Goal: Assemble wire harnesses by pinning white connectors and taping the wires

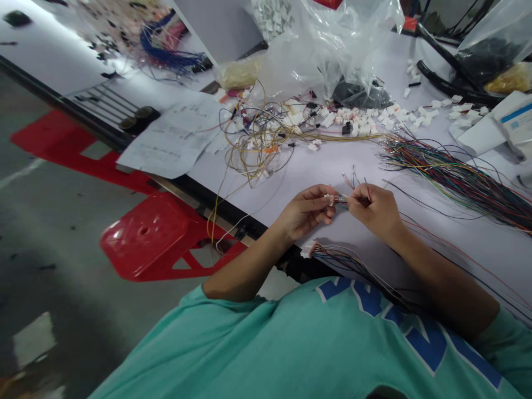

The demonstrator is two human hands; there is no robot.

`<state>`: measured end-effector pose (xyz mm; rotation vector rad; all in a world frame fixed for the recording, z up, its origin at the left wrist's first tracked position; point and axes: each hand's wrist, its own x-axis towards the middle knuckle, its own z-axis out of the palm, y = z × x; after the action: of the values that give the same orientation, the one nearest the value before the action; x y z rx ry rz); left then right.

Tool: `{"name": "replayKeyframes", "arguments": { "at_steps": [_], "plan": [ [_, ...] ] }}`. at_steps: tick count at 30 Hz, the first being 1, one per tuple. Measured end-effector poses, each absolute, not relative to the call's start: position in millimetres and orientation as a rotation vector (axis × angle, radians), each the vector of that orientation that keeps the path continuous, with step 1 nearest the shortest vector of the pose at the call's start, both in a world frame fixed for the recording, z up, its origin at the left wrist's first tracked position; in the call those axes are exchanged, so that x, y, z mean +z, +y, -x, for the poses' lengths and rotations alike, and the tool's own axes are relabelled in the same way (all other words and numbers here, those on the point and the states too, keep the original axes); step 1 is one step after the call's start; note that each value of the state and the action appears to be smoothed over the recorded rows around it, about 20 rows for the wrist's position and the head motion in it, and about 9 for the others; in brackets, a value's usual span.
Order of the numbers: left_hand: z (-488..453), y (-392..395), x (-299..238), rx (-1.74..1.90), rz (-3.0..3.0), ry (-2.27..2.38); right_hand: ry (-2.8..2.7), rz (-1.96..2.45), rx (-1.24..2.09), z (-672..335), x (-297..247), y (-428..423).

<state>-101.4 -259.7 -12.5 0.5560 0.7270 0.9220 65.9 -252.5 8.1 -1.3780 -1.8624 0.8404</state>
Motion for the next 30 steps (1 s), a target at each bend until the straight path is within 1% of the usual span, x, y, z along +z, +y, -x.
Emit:
{"name": "replayKeyframes", "arguments": {
  "at_steps": [19,30],
  "plan": [
    [94.1,-263.9,-10.4,0.978,-0.623,0.765,-2.012,1.349,0.742,-63.0,4.0,-254.4],
    [94.6,-265.2,-15.4,0.958,-0.693,0.721,-2.030,1.336,0.812,-59.2,1.9,-258.5]
  ]
}}
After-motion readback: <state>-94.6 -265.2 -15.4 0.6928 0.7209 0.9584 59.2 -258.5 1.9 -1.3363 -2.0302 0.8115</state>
